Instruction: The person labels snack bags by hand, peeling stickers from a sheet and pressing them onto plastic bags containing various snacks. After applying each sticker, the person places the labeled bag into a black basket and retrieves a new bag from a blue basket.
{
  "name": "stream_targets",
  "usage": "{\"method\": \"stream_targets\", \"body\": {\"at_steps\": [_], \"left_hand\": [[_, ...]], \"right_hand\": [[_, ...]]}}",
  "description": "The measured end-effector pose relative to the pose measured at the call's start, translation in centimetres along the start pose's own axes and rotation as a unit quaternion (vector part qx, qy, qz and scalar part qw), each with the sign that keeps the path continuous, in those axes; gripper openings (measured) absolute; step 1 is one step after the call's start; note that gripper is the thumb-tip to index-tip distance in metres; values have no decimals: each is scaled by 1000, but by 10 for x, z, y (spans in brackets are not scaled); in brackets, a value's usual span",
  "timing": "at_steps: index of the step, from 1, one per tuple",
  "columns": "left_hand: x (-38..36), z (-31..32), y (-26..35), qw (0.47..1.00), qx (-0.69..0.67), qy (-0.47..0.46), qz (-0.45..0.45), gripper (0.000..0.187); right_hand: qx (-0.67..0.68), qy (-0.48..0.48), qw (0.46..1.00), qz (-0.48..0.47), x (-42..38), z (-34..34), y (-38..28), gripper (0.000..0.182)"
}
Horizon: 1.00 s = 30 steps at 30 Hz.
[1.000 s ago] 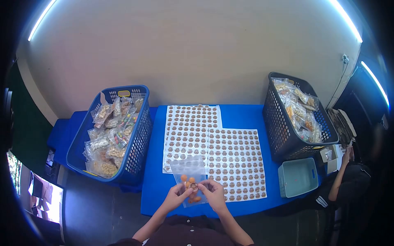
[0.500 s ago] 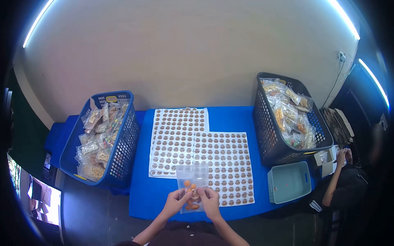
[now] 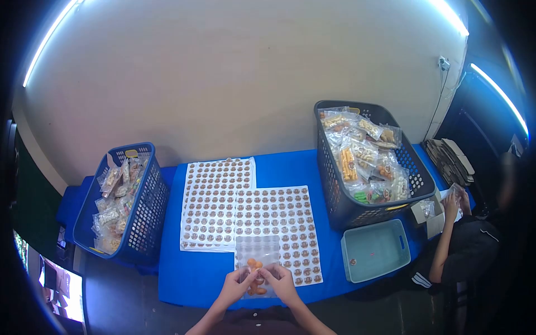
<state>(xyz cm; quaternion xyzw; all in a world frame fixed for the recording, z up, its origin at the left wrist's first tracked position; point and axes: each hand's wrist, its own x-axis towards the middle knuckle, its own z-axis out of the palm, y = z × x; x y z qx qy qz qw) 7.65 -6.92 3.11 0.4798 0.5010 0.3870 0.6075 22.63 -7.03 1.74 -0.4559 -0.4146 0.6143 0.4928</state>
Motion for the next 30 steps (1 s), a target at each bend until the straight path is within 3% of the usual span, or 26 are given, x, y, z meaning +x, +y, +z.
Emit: {"method": "stream_targets", "body": {"at_steps": [7, 10, 16, 24, 28, 30], "left_hand": [[0, 15, 8, 997, 34, -48, 39, 28], [7, 19, -8, 999, 43, -14, 17, 30], [10, 37, 11, 995, -93, 28, 6, 35], [43, 37, 2, 996, -59, -23, 67, 37], [55, 39, 11, 992, -74, 12, 101, 36], [57, 39, 27, 996, -64, 38, 55, 33]], "right_hand": [[45, 17, 999, -18, 3, -21, -9, 22], [66, 19, 998, -6, 12, -29, -3, 21], [-2, -34, 999, -34, 19, -25, -19, 14], [-15, -8, 998, -67, 50, -44, -24, 18], [10, 6, 998, -67, 61, -40, -35, 19], [-14, -12, 997, -70, 63, -36, -40, 18]]}}
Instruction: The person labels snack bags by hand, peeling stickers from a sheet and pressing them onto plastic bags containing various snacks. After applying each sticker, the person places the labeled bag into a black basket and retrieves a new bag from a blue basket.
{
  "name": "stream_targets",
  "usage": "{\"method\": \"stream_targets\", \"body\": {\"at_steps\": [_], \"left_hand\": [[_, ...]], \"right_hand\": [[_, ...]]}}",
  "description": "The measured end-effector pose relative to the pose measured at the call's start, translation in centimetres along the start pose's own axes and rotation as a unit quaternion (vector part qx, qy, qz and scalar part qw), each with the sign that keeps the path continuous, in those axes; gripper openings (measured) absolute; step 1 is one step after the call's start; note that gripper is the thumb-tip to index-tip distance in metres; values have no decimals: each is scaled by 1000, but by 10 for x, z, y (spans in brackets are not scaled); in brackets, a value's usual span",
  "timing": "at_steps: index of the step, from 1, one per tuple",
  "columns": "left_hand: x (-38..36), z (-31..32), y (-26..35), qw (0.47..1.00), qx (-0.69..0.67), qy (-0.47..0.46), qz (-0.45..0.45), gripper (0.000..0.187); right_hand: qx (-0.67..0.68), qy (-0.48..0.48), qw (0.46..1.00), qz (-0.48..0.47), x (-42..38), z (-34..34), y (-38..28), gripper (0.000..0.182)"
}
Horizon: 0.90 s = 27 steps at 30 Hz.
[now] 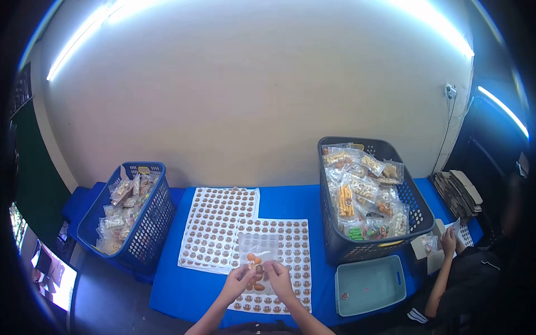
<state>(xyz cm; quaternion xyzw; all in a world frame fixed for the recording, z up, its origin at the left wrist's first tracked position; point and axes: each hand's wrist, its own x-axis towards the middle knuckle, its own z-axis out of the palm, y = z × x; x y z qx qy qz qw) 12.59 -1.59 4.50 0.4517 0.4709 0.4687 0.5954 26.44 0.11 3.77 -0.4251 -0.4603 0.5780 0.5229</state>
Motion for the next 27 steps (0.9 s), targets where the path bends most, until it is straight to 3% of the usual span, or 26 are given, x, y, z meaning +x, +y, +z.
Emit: {"method": "stream_targets", "body": {"at_steps": [2, 14, 20, 24, 27], "left_hand": [[5, 0, 2, 998, 35, 45, 1, 28], [6, -5, -13, 999, -5, 52, 0, 31], [10, -12, -18, 998, -38, -10, -43, 33], [4, -6, -10, 996, 56, -59, -48, 35], [2, 0, -15, 996, 78, -39, -7, 35]], "right_hand": [[-28, -40, 999, -6, 1, 2, -1, 18], [-27, -81, 996, 7, 0, -6, 19, 23], [-10, -63, 996, 58, -2, -12, 17, 23], [1, -30, 999, 41, 0, -11, 7, 16], [-20, -21, 999, 14, 0, -15, 8, 14]]}}
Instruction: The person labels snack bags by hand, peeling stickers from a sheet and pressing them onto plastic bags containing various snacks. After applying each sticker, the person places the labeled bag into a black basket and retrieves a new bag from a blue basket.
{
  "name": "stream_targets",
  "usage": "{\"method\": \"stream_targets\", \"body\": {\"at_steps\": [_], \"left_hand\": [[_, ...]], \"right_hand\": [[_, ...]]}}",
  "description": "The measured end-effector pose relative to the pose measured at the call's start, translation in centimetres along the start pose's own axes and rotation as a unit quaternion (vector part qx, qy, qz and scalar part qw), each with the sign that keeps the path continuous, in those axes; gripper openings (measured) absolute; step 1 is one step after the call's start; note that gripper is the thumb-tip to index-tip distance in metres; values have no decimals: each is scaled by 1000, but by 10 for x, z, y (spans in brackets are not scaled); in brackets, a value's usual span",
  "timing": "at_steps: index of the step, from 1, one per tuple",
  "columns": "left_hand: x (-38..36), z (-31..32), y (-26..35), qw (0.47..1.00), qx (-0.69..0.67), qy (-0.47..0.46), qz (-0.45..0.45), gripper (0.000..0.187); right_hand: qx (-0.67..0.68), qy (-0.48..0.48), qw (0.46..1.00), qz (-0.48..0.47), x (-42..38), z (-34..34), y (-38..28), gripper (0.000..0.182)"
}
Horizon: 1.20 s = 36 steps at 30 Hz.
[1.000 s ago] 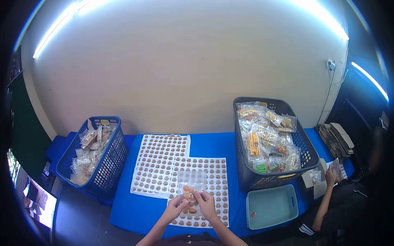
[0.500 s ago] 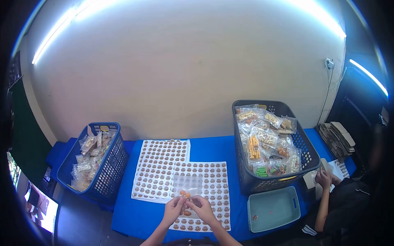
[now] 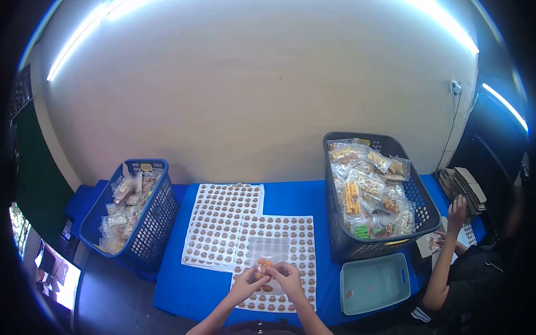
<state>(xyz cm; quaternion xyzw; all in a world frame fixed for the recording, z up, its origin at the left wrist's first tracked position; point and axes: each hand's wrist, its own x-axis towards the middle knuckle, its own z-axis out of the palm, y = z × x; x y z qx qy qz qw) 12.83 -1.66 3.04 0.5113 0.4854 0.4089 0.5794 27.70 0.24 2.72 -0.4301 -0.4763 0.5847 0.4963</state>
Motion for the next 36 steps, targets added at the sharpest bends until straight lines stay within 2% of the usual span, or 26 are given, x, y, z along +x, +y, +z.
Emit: {"method": "stream_targets", "body": {"at_steps": [1, 4, 8, 14, 15, 20, 26, 29, 33, 36], "left_hand": [[-2, -1, 5, 999, 14, -7, -38, 36], [-5, 2, 7, 1000, -13, -14, 5, 34], [-10, 0, 16, 999, 11, -45, -22, 35], [-9, 4, 0, 994, -85, -41, -58, 36], [-8, 1, 0, 994, -57, -59, -70, 35], [4, -4, 10, 995, -13, -74, -60, 39], [20, -5, -16, 998, -23, -45, -29, 31], [11, -5, -12, 999, -29, -20, -40, 29], [2, -12, -27, 998, -39, -22, -32, 28], [-5, -13, -34, 996, -74, 15, -37, 28]], "right_hand": [[1, 6, 1000, -6, -1, -1, 1, 13], [17, 24, 999, -16, -5, -2, 8, 14], [27, 22, 999, -2, -7, -7, 20, 17], [53, 30, 998, 31, -12, -4, 21, 20], [59, 35, 997, 32, -14, -4, 24, 20], [37, 16, 999, 16, -23, -7, 13, 19], [38, 40, 998, 31, -17, 0, 19, 22], [-11, 30, 999, 41, -18, 1, 32, 24], [-34, -42, 996, 64, -19, 1, 36, 25], [-37, -74, 993, 82, -17, 2, 48, 26]]}}
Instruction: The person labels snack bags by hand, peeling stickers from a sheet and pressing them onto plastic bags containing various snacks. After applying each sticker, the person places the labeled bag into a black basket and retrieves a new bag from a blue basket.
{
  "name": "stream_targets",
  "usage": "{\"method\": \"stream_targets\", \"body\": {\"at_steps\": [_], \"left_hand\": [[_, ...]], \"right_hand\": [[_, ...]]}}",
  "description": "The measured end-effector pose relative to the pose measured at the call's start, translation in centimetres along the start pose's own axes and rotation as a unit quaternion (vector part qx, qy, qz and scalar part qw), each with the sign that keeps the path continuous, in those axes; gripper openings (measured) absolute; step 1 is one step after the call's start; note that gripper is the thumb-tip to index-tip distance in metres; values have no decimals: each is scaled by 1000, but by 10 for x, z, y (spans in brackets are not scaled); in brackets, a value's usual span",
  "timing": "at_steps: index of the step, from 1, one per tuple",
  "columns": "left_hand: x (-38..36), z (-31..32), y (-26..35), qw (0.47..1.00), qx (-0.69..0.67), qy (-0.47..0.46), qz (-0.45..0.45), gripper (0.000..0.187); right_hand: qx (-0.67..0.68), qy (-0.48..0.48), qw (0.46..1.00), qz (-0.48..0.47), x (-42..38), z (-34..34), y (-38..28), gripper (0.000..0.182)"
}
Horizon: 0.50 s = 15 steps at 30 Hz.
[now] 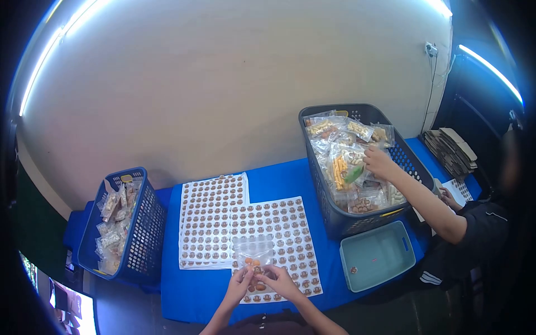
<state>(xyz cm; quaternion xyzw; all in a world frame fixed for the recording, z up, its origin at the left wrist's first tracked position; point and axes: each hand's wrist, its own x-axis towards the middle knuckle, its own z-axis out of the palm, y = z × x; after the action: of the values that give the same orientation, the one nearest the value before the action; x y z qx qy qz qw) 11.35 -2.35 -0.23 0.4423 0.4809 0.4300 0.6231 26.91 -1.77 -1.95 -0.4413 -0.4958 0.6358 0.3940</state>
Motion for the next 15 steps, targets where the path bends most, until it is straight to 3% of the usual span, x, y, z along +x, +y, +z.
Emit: {"method": "stream_targets", "body": {"at_steps": [5, 8, 11, 15], "left_hand": [[1, -15, -5, 999, 1, -19, -32, 31], [-1, -5, 9, 999, -33, 4, 12, 31], [-1, -7, 14, 1000, 1, -2, -2, 28], [0, -5, 5, 979, 163, 5, 125, 23]], "right_hand": [[54, -7, 999, 6, -2, 4, -17, 21], [52, 12, 999, 1, 2, 5, -22, 18], [81, 51, 995, -11, 3, 12, -26, 15], [99, 117, 987, -39, -3, 15, -28, 14]]}}
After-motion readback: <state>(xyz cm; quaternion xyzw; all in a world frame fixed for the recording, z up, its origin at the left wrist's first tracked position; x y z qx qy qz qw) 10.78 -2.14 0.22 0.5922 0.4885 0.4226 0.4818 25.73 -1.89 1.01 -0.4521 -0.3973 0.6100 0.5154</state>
